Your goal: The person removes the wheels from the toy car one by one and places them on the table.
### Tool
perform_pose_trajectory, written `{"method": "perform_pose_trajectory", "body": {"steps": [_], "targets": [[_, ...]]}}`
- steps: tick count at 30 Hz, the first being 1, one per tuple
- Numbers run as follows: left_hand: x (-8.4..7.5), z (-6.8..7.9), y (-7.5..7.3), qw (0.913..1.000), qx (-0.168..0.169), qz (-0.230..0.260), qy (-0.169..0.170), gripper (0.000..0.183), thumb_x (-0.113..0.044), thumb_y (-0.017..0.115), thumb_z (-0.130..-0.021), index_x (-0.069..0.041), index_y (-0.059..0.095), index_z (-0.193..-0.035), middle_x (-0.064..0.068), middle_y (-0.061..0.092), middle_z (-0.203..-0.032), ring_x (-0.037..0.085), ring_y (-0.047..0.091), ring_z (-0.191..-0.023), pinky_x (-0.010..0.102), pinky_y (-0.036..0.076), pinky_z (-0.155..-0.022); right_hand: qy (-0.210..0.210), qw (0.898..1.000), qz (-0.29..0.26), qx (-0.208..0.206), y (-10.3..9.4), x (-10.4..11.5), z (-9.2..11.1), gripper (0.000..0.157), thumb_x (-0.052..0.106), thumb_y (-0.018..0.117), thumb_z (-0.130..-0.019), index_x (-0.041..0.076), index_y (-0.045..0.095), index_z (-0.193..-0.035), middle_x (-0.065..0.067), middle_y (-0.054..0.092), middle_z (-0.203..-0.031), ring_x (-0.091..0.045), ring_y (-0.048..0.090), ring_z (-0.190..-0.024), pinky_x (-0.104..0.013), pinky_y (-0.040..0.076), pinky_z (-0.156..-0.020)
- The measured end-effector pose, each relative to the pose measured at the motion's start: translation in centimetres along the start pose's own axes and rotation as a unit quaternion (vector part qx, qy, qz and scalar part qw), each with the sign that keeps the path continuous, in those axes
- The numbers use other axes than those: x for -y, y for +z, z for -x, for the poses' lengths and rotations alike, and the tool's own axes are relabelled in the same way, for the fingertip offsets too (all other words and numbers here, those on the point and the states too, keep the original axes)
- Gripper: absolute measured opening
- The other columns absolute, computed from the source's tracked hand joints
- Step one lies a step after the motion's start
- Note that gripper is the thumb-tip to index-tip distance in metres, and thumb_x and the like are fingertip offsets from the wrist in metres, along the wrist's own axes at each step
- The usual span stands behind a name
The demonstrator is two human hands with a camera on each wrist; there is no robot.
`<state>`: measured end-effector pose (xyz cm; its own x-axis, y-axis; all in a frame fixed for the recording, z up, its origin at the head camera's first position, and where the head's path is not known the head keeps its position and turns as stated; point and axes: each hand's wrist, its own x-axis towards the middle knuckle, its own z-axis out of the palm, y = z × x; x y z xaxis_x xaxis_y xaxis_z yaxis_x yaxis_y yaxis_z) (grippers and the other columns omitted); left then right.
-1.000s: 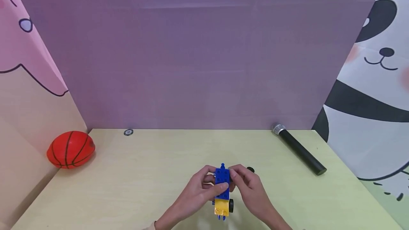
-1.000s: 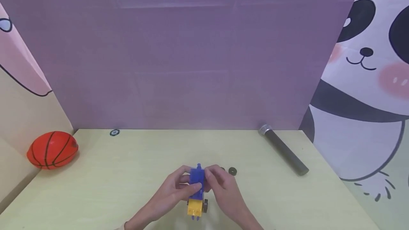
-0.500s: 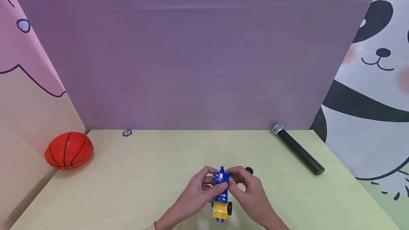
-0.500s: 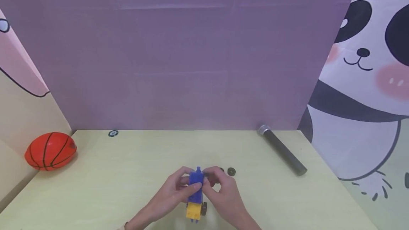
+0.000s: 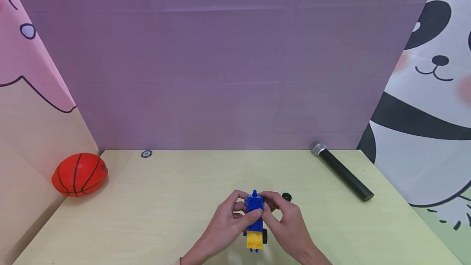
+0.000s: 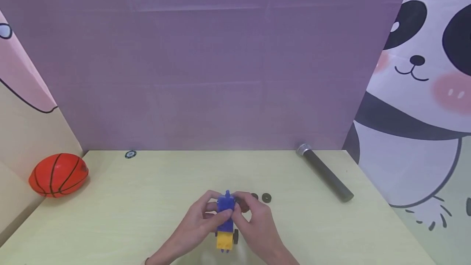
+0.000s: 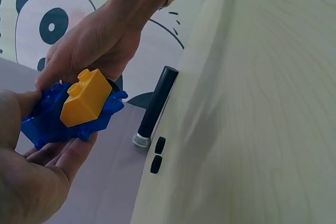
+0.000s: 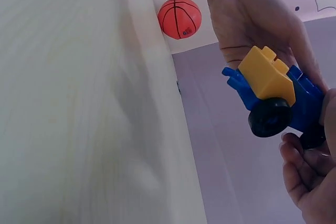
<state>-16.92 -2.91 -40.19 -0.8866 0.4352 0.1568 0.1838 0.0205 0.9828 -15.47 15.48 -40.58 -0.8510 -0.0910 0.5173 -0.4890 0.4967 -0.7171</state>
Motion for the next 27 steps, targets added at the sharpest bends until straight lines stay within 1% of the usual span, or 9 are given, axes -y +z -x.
{"method": "perform_pose_trajectory", "body": {"steps": [6, 11, 13, 15, 19, 20, 23, 25, 27], "targets": [[0.0, 0.1, 0.3, 0.9997, -0.016, -0.021, 0.002, 0.038, -0.033, 0.070, -0.100, -0.009, 0.055, -0.124, -0.001, 0.076, -0.097, 0.015, 0.074, -0.081, 0.030, 0.060, -0.074, -0.044, 0.999, 0.014, -0.010, -0.1, 0.0, 0.1, 0.025, -0.005, 0.066, -0.095, 0.006, 0.069, -0.117, 0.018, 0.066, -0.091, -0.005, 0.061, -0.079, -0.030, 0.057, -0.074], [-0.5, 0.1, 0.4, 0.9998, -0.016, -0.015, 0.003, 0.039, -0.035, 0.070, -0.100, -0.008, 0.054, -0.123, 0.000, 0.076, -0.097, 0.016, 0.075, -0.081, 0.031, 0.060, -0.075, -0.093, 0.996, -0.003, 0.001, -0.4, -0.6, -0.2, 0.026, -0.007, 0.063, -0.097, 0.005, 0.067, -0.120, 0.008, 0.072, -0.102, -0.007, 0.066, -0.085, -0.030, 0.058, -0.078], [-0.7, 0.1, 0.4, 0.9999, -0.013, -0.008, -0.002, 0.039, -0.035, 0.071, -0.099, -0.009, 0.054, -0.122, 0.001, 0.076, -0.099, 0.017, 0.075, -0.083, 0.032, 0.060, -0.076, -0.063, 0.995, -0.068, 0.034, -0.8, -0.9, -0.4, 0.021, -0.003, 0.056, -0.103, 0.001, 0.067, -0.121, 0.002, 0.073, -0.106, -0.010, 0.067, -0.089, -0.030, 0.058, -0.080], [-0.9, 0.3, 0.5, 1.0000, -0.005, 0.002, -0.006, 0.039, -0.035, 0.071, -0.100, -0.008, 0.053, -0.122, 0.002, 0.077, -0.101, 0.018, 0.075, -0.084, 0.033, 0.060, -0.078, -0.003, 0.985, -0.157, 0.076, -1.4, -1.0, -0.6, 0.026, 0.006, 0.045, -0.111, -0.005, 0.064, -0.123, -0.003, 0.072, -0.108, -0.014, 0.067, -0.091, -0.028, 0.056, -0.082], [-1.4, 0.5, 0.7, 0.9993, 0.017, 0.031, -0.011, 0.038, -0.033, 0.071, -0.100, -0.009, 0.053, -0.123, 0.003, 0.076, -0.103, 0.020, 0.076, -0.085, 0.035, 0.061, -0.080, 0.106, 0.939, -0.291, 0.150, -2.2, -1.1, -0.9, 0.048, 0.026, 0.026, -0.116, -0.008, 0.059, -0.123, -0.005, 0.066, -0.104, -0.016, 0.062, -0.091, -0.025, 0.054, -0.083], [-1.5, 0.6, 0.8, 0.9990, 0.022, 0.039, -0.009, 0.038, -0.032, 0.071, -0.100, -0.008, 0.053, -0.124, 0.004, 0.076, -0.104, 0.021, 0.076, -0.086, 0.035, 0.061, -0.080, 0.113, 0.931, -0.306, 0.165, -2.3, -1.1, -1.0, 0.048, 0.028, 0.025, -0.117, -0.006, 0.059, -0.122, -0.003, 0.064, -0.102, -0.015, 0.061, -0.089, -0.025, 0.053, -0.082], [-1.5, 0.6, 0.9, 0.9985, 0.025, 0.049, -0.002, 0.038, -0.032, 0.070, -0.101, -0.008, 0.052, -0.124, 0.004, 0.077, -0.103, 0.022, 0.076, -0.085, 0.034, 0.060, -0.081, 0.103, 0.918, -0.331, 0.192, -2.4, -1.2, -1.1, 0.039, 0.026, 0.028, -0.116, 0.004, 0.060, -0.112, 0.000, 0.056, -0.095, -0.012, 0.058, -0.084, -0.023, 0.052, -0.077], [-1.5, 0.6, 0.9, 0.9985, 0.021, 0.050, -0.002, 0.038, -0.032, 0.070, -0.101, -0.008, 0.052, -0.123, 0.004, 0.077, -0.103, 0.022, 0.076, -0.085, 0.033, 0.060, -0.081, 0.099, 0.917, -0.335, 0.192, -2.3, -1.2, -1.1, 0.034, 0.023, 0.031, -0.116, 0.007, 0.060, -0.107, 0.001, 0.053, -0.090, -0.011, 0.056, -0.079, -0.023, 0.051, -0.073], [-1.3, 0.7, 0.9, 0.9989, 0.016, 0.043, -0.005, 0.038, -0.032, 0.071, -0.100, -0.008, 0.052, -0.123, 0.003, 0.077, -0.103, 0.022, 0.076, -0.085, 0.033, 0.060, -0.080, 0.100, 0.923, -0.322, 0.185, -2.3, -1.2, -1.1, 0.034, 0.022, 0.033, -0.116, 0.005, 0.060, -0.105, 0.001, 0.054, -0.088, -0.012, 0.058, -0.078, -0.023, 0.052, -0.074]]}}
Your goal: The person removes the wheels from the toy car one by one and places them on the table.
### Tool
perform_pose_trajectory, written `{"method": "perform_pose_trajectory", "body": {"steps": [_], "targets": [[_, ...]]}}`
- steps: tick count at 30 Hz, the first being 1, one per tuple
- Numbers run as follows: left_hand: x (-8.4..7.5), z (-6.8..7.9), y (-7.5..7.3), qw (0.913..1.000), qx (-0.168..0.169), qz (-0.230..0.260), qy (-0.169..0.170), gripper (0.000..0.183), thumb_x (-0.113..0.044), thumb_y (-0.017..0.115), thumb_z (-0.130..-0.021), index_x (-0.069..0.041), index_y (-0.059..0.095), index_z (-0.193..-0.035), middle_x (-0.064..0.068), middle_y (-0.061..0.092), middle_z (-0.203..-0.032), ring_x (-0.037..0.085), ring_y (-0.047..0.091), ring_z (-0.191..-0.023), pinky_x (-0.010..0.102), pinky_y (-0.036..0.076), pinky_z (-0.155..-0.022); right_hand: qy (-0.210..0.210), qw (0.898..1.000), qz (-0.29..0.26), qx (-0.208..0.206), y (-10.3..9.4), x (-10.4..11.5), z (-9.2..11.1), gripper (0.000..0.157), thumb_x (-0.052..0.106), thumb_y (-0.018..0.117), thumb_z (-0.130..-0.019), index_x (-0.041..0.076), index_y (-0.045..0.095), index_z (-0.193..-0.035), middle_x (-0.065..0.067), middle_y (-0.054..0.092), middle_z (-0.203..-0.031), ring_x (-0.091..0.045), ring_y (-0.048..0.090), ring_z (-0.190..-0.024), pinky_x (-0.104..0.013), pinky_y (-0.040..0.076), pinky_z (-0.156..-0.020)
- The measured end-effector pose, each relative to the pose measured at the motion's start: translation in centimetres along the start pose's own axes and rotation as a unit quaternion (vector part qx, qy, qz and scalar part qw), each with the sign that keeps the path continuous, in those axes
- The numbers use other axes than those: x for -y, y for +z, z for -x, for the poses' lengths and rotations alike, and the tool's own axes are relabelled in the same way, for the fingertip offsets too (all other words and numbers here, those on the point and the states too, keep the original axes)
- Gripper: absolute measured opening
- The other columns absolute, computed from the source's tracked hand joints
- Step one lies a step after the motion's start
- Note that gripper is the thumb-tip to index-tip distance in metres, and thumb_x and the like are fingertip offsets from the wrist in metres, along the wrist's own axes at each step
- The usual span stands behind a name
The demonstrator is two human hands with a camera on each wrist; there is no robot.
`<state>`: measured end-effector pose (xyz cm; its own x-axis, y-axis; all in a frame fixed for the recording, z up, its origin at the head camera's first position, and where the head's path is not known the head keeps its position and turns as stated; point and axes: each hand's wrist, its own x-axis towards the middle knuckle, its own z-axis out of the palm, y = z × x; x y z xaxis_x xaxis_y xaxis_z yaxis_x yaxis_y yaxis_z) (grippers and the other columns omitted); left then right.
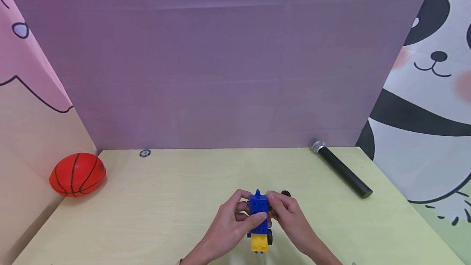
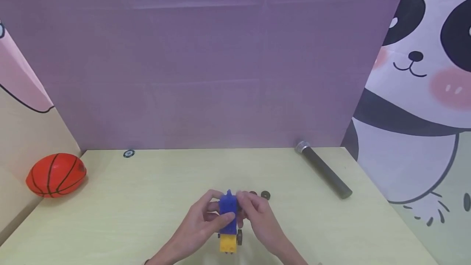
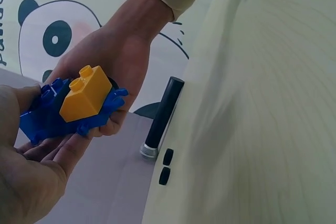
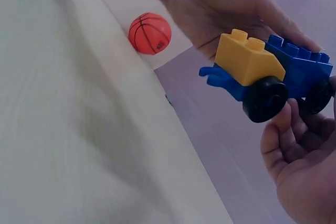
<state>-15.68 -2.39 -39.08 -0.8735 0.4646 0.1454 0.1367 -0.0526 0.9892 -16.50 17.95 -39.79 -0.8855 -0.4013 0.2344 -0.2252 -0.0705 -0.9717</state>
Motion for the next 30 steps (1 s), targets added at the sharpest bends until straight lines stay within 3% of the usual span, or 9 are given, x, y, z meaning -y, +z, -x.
{"method": "perform_pose_trajectory", "body": {"steps": [5, 8, 13, 18, 24, 30], "targets": [[0.2, 0.1, -0.3, 0.9999, -0.003, -0.007, -0.012, 0.040, -0.032, 0.070, -0.100, -0.007, 0.052, -0.126, 0.004, 0.075, -0.101, 0.021, 0.076, -0.085, 0.034, 0.060, -0.080, -0.004, 0.996, 0.080, -0.032, 0.3, 0.1, 0.3, 0.034, 0.020, 0.038, -0.115, -0.006, 0.060, -0.115, -0.005, 0.063, -0.093, -0.019, 0.064, -0.080, -0.028, 0.056, -0.077], [0.2, 0.0, -0.6, 0.9999, 0.000, -0.005, -0.011, 0.041, -0.031, 0.069, -0.101, -0.006, 0.052, -0.129, 0.005, 0.074, -0.097, 0.022, 0.076, -0.085, 0.035, 0.060, -0.082, -0.036, 0.992, 0.117, -0.038, 0.4, 0.2, 0.5, 0.029, 0.014, 0.041, -0.114, -0.007, 0.060, -0.120, -0.006, 0.066, -0.096, -0.021, 0.065, -0.080, -0.030, 0.057, -0.078], [0.2, -0.1, -0.9, 0.9999, 0.003, -0.012, -0.009, 0.039, -0.031, 0.068, -0.102, -0.007, 0.053, -0.128, 0.004, 0.075, -0.099, 0.021, 0.075, -0.086, 0.035, 0.060, -0.082, -0.088, 0.987, 0.133, -0.026, 0.3, 0.1, 0.5, 0.020, 0.004, 0.045, -0.111, -0.004, 0.059, -0.122, -0.008, 0.067, -0.099, -0.022, 0.066, -0.081, -0.030, 0.058, -0.080], [0.4, -0.1, -0.9, 0.9994, 0.000, -0.034, -0.009, 0.038, -0.032, 0.069, -0.101, -0.008, 0.054, -0.126, 0.002, 0.076, -0.100, 0.019, 0.075, -0.084, 0.033, 0.060, -0.079, -0.072, 0.983, 0.162, -0.039, 0.6, 0.3, 0.4, 0.019, 0.007, 0.052, -0.109, -0.001, 0.061, -0.124, -0.010, 0.070, -0.109, -0.018, 0.069, -0.091, -0.031, 0.058, -0.085], [0.7, -0.2, -0.8, 0.9980, -0.004, -0.063, -0.006, 0.039, -0.029, 0.070, -0.101, -0.008, 0.054, -0.129, 0.000, 0.074, -0.097, 0.016, 0.074, -0.083, 0.034, 0.061, -0.077, -0.054, 0.958, 0.269, -0.079, 1.1, 0.6, 0.5, 0.017, 0.009, 0.060, -0.105, 0.004, 0.068, -0.119, 0.005, 0.072, -0.103, -0.010, 0.068, -0.088, -0.033, 0.057, -0.085], [0.9, -0.3, -0.7, 0.9957, -0.013, -0.091, -0.003, 0.037, -0.028, 0.070, -0.101, -0.007, 0.054, -0.127, -0.001, 0.074, -0.093, 0.015, 0.073, -0.081, 0.033, 0.061, -0.074, -0.074, 0.938, 0.328, -0.078, 1.3, 0.5, 0.5, 0.018, 0.004, 0.060, -0.102, 0.003, 0.067, -0.119, 0.008, 0.071, -0.099, -0.006, 0.065, -0.083, -0.032, 0.058, -0.079]]}}
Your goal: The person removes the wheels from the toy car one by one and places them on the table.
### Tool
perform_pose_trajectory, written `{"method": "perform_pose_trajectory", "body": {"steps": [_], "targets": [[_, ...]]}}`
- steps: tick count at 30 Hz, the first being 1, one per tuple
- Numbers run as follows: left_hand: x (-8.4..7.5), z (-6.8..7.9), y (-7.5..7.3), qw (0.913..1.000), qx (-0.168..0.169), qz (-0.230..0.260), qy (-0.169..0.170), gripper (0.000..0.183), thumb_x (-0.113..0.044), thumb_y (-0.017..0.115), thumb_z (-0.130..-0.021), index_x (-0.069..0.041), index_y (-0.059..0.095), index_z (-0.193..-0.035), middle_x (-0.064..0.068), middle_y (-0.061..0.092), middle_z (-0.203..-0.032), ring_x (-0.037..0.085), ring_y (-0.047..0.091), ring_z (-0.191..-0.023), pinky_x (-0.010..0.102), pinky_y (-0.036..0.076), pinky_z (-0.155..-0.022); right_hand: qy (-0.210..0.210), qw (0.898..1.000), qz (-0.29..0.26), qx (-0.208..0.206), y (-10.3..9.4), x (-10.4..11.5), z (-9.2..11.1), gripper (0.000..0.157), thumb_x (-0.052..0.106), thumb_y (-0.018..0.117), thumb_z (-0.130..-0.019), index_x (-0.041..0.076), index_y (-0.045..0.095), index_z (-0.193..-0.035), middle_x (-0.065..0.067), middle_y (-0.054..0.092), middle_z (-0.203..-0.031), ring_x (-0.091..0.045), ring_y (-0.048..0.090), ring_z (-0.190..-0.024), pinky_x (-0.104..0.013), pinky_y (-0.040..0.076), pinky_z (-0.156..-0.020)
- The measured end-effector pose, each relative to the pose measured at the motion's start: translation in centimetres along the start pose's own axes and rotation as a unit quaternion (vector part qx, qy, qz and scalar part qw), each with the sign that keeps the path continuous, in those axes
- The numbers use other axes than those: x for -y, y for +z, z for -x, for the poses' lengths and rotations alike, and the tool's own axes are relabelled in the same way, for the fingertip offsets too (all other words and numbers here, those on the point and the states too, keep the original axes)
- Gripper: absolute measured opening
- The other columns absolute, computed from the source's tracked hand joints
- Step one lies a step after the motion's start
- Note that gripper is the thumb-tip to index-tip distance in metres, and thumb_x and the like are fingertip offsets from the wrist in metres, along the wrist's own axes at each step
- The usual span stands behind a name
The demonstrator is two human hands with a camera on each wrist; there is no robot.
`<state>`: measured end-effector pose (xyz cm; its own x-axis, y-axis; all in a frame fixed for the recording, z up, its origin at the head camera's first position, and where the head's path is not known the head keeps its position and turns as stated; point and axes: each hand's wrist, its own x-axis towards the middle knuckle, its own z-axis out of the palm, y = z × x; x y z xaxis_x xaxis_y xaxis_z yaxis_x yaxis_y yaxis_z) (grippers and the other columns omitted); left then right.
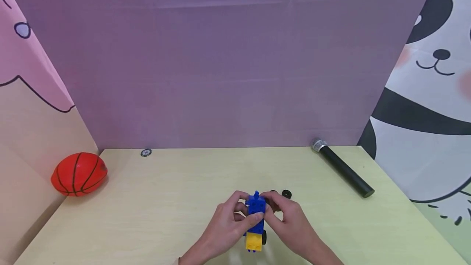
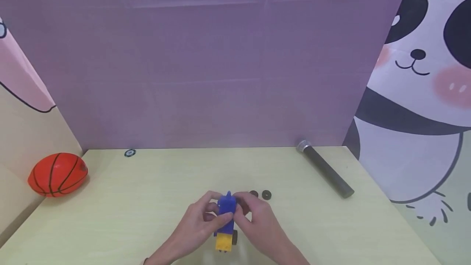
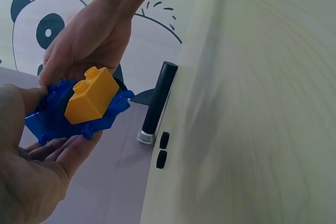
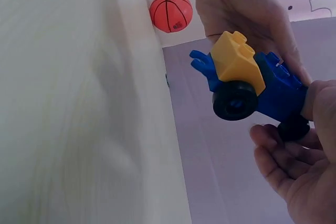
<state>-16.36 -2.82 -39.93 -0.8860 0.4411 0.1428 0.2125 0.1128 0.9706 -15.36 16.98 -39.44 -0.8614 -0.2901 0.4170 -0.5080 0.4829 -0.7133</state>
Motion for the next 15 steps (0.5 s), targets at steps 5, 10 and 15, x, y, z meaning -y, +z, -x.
{"method": "perform_pose_trajectory", "body": {"steps": [5, 10, 15], "targets": [[0.00, -0.02, 0.15, 1.0000, -0.005, -0.006, -0.003, 0.040, -0.028, 0.070, -0.101, -0.004, 0.054, -0.128, -0.001, 0.073, -0.094, 0.014, 0.074, -0.082, 0.033, 0.061, -0.074, -0.024, 0.999, 0.023, -0.007, 0.08, 0.01, -0.03, 0.019, 0.000, 0.060, -0.101, 0.002, 0.066, -0.118, 0.006, 0.070, -0.100, -0.004, 0.063, -0.083, -0.030, 0.058, -0.077], [-0.14, -0.04, 0.18, 0.9999, -0.006, -0.003, -0.008, 0.040, -0.027, 0.071, -0.100, -0.004, 0.055, -0.128, 0.000, 0.074, -0.095, 0.015, 0.074, -0.081, 0.033, 0.061, -0.073, -0.040, 0.999, 0.035, -0.005, 0.07, 0.00, -0.10, 0.020, -0.003, 0.059, -0.100, 0.000, 0.066, -0.119, 0.005, 0.069, -0.103, -0.005, 0.063, -0.084, -0.029, 0.058, -0.078], [-0.08, -0.17, 0.23, 0.9999, -0.003, -0.003, -0.014, 0.038, -0.026, 0.071, -0.100, -0.005, 0.055, -0.127, 0.000, 0.073, -0.096, 0.015, 0.073, -0.081, 0.033, 0.061, -0.075, -0.039, 0.998, 0.056, 0.003, 0.17, -0.15, -0.07, 0.021, -0.004, 0.059, -0.100, -0.002, 0.064, -0.120, -0.001, 0.069, -0.107, -0.008, 0.063, -0.088, -0.030, 0.059, -0.080]]}}
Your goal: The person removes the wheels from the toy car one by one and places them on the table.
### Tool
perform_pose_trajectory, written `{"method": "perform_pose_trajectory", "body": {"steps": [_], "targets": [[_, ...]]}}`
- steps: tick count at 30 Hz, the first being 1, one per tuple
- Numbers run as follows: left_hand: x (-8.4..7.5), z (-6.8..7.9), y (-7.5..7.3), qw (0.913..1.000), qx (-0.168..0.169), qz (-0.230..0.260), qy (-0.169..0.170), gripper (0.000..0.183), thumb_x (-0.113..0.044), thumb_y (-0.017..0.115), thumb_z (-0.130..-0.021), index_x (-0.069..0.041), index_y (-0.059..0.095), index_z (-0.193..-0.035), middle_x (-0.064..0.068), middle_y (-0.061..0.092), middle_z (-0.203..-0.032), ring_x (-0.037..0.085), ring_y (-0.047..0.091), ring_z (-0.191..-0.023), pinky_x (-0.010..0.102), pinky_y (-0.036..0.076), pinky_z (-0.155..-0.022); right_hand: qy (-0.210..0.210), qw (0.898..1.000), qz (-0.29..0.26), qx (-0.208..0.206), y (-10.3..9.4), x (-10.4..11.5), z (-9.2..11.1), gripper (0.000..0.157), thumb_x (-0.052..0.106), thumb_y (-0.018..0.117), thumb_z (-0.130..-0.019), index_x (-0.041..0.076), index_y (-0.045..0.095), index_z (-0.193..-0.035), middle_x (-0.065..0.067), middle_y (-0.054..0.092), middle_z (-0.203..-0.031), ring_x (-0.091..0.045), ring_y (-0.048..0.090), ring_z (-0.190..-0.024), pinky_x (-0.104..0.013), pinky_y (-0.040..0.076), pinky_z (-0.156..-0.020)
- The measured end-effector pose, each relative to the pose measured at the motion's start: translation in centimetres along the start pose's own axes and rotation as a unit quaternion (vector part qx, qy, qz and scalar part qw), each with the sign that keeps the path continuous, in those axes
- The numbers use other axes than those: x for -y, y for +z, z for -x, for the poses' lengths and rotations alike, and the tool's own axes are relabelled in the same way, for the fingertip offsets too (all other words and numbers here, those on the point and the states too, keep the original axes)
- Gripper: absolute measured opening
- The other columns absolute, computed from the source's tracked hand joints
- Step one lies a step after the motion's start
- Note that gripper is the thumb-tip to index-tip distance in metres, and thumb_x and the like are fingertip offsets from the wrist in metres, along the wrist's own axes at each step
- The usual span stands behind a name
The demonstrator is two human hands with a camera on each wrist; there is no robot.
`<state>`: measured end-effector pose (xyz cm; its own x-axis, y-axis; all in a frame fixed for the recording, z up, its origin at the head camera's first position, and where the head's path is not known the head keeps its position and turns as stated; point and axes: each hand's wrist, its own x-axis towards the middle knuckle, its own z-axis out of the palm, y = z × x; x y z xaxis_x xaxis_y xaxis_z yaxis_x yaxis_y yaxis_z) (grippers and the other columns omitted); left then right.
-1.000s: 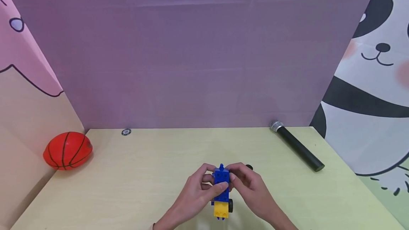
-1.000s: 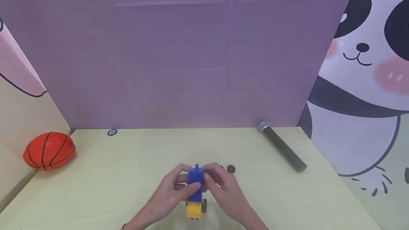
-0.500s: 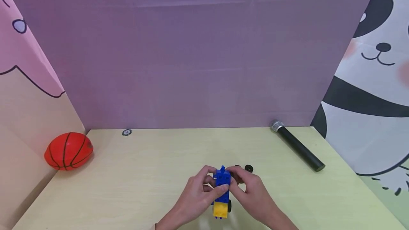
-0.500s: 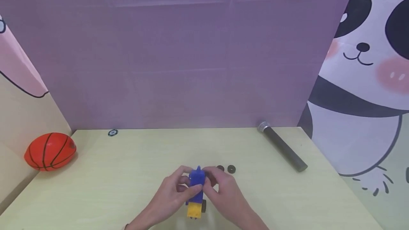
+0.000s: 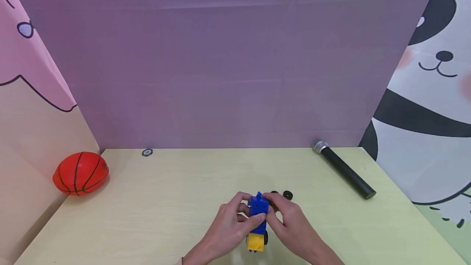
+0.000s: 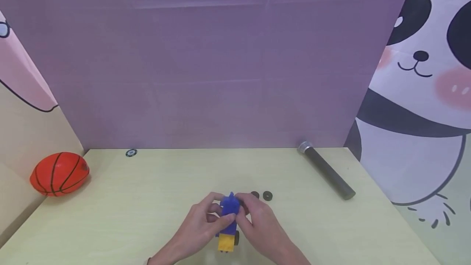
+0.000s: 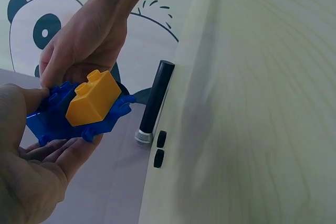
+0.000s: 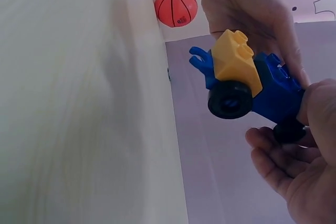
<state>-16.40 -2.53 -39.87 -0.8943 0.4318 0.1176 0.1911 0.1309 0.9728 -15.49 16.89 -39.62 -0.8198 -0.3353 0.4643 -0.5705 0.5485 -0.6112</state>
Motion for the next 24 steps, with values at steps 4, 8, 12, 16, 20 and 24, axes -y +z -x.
{"method": "perform_pose_trajectory", "body": {"steps": [4, 8, 12, 16, 20, 24], "targets": [[0.2, -0.1, 0.0, 1.0000, 0.000, -0.001, 0.001, 0.038, -0.026, 0.071, -0.100, -0.005, 0.055, -0.127, 0.001, 0.074, -0.097, 0.015, 0.073, -0.081, 0.033, 0.061, -0.075, 0.007, 1.000, 0.001, 0.007, 0.0, 0.0, 0.0, 0.022, -0.002, 0.058, -0.101, -0.002, 0.063, -0.122, -0.003, 0.069, -0.111, -0.010, 0.064, -0.091, -0.031, 0.059, -0.082], [0.2, -0.1, -0.1, 0.9998, -0.002, 0.014, 0.012, 0.038, -0.029, 0.071, -0.101, -0.005, 0.055, -0.127, 0.002, 0.075, -0.098, 0.015, 0.074, -0.082, 0.033, 0.061, -0.074, -0.006, 0.999, -0.044, -0.006, -0.1, -0.6, 0.0, 0.022, 0.000, 0.053, -0.105, 0.001, 0.064, -0.125, -0.002, 0.070, -0.114, -0.011, 0.067, -0.097, -0.032, 0.058, -0.086], [0.2, 0.0, -0.3, 0.9991, 0.003, 0.039, 0.020, 0.040, -0.031, 0.070, -0.101, -0.006, 0.054, -0.127, 0.003, 0.076, -0.101, 0.016, 0.075, -0.083, 0.034, 0.061, -0.074, 0.022, 0.990, -0.137, 0.010, -0.5, -1.4, 0.0, 0.034, 0.009, 0.035, -0.113, 0.000, 0.064, -0.130, -0.003, 0.071, -0.119, -0.015, 0.067, -0.105, -0.033, 0.054, -0.094], [0.1, -0.1, -0.3, 0.9985, 0.007, 0.052, 0.019, 0.041, -0.034, 0.069, -0.101, -0.006, 0.054, -0.128, 0.003, 0.076, -0.103, 0.017, 0.076, -0.084, 0.035, 0.061, -0.076, 0.084, 0.974, -0.204, 0.043, -0.7, -1.8, -0.2, 0.043, 0.019, 0.027, -0.116, -0.004, 0.063, -0.123, -0.006, 0.068, -0.106, -0.018, 0.065, -0.096, -0.031, 0.053, -0.092], [0.0, -0.1, -0.3, 0.9984, 0.002, 0.054, 0.016, 0.041, -0.034, 0.069, -0.101, -0.007, 0.055, -0.127, 0.002, 0.076, -0.101, 0.017, 0.075, -0.083, 0.033, 0.061, -0.077, 0.083, 0.969, -0.226, 0.061, -0.6, -1.9, -0.3, 0.033, 0.017, 0.035, -0.115, -0.004, 0.061, -0.114, -0.007, 0.064, -0.097, -0.020, 0.065, -0.089, -0.029, 0.055, -0.087], [0.2, 0.0, -0.3, 0.9985, -0.003, 0.052, 0.013, 0.040, -0.033, 0.070, -0.100, -0.007, 0.055, -0.126, 0.002, 0.076, -0.100, 0.017, 0.075, -0.082, 0.033, 0.061, -0.076, 0.060, 0.967, -0.242, 0.061, -0.6, -1.8, -0.3, 0.026, 0.010, 0.042, -0.113, -0.005, 0.061, -0.122, -0.013, 0.066, -0.106, -0.020, 0.066, -0.091, -0.029, 0.056, -0.086]]}}
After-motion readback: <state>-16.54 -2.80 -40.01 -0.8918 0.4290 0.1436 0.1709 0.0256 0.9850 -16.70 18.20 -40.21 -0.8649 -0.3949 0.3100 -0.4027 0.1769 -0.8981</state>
